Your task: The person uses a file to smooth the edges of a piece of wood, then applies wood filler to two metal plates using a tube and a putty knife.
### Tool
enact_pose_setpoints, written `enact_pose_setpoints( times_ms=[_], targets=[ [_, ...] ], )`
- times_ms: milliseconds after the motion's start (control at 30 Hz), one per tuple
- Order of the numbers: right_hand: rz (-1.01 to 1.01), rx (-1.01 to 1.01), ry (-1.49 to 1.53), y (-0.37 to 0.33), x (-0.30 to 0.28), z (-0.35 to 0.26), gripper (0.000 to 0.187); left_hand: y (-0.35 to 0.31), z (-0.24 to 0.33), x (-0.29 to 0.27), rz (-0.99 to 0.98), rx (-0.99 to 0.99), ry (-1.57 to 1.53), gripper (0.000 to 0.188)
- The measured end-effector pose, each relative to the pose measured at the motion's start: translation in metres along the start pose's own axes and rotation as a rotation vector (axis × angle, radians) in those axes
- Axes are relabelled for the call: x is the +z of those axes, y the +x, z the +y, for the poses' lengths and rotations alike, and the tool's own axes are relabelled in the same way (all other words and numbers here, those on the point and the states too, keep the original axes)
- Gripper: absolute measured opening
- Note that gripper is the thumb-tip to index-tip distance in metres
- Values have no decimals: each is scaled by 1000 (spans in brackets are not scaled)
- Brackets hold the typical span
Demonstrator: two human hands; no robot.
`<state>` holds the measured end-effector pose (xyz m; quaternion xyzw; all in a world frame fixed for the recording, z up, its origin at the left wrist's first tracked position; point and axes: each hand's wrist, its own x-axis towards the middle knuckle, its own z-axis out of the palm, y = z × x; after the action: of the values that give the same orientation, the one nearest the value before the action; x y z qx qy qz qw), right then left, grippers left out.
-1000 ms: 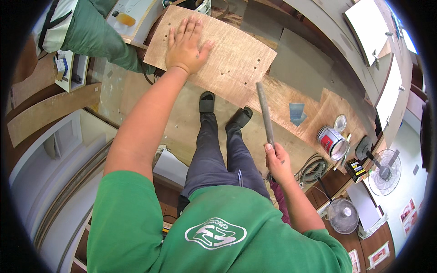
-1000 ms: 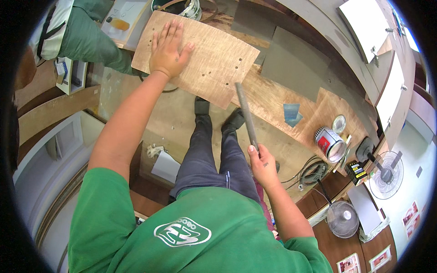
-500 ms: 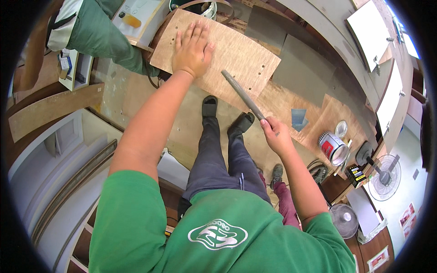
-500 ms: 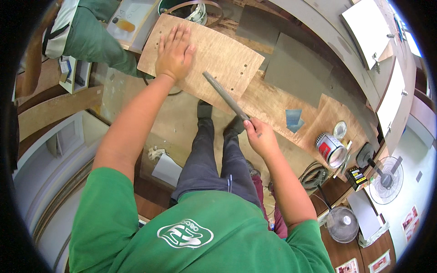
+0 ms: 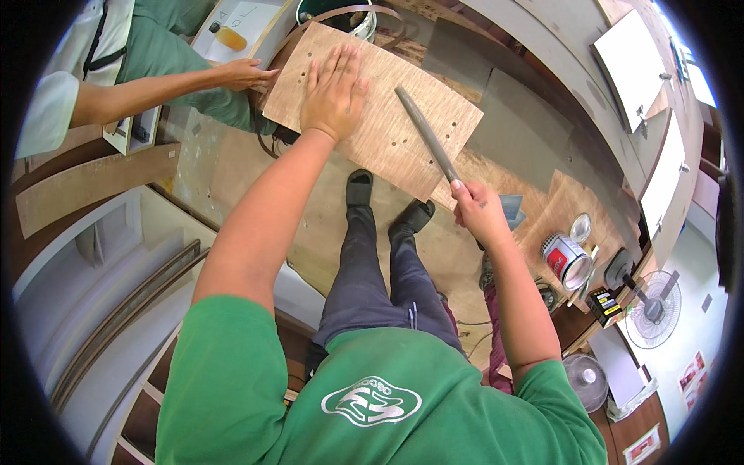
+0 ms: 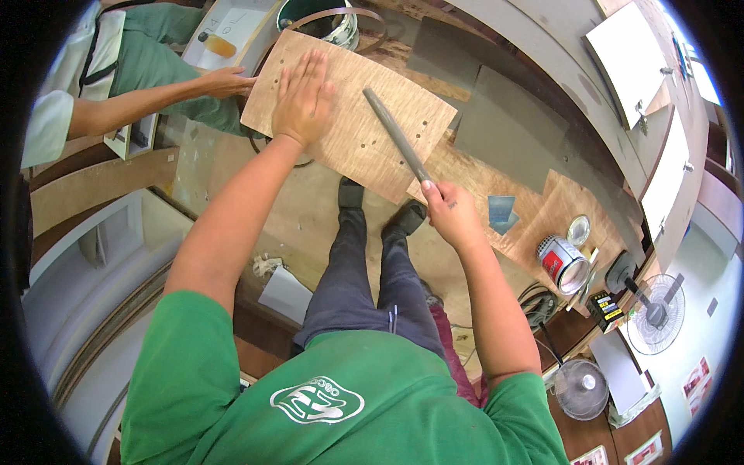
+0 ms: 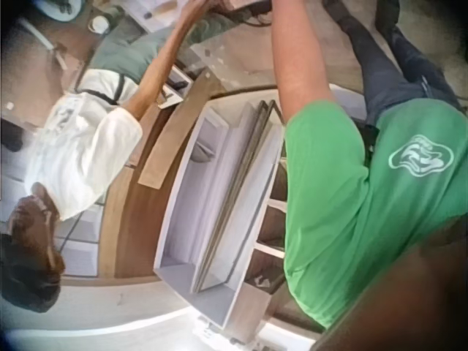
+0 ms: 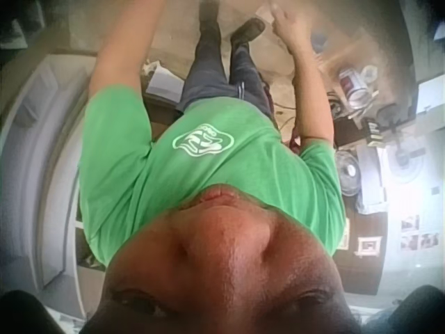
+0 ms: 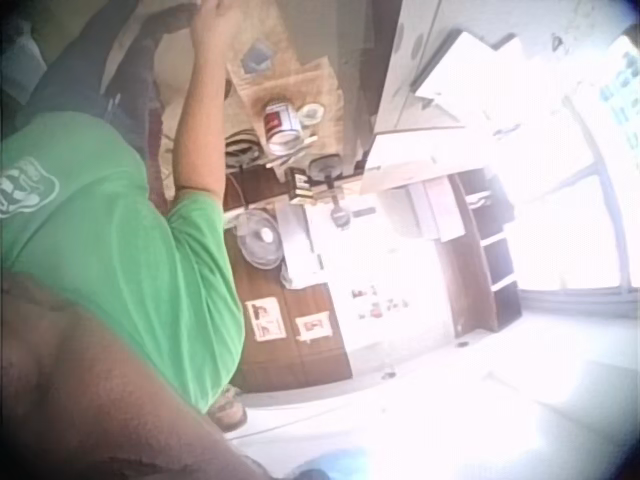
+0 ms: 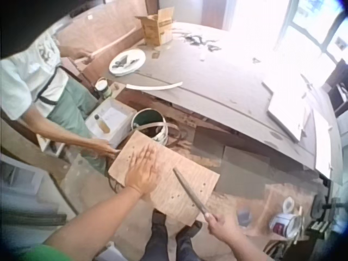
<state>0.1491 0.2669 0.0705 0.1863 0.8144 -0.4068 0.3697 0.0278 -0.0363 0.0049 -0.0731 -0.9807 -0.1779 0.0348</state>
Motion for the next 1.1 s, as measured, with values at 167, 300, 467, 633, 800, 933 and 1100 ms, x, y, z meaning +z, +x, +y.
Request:
enact_pose_setpoints(
  times_ms=[167,300,467,633,800,933,1100],
  targets=[
    [33,45,12,-15,0,47,49,-2,-1,-3,-13,-7,69,60],
    [83,-59,-70,7,-6,22,50,-1,-2,5,15,11,80,60],
    [110,-65,-108,-5,7,50,49,0,0,4,-3,8,119,59],
    [147,21,97,-47,19,107,44,0,-1,1,-5,4,129,59],
    [146,62,305,-20,14,69,42,2,-1,3,9,30,157,59],
    [189,22,179,-55,36,119,44,1,-2,1,-19,15,146,59],
    [156,36,216,-38,20,90,48,0,-1,1,-39,4,223,60]
  ],
)
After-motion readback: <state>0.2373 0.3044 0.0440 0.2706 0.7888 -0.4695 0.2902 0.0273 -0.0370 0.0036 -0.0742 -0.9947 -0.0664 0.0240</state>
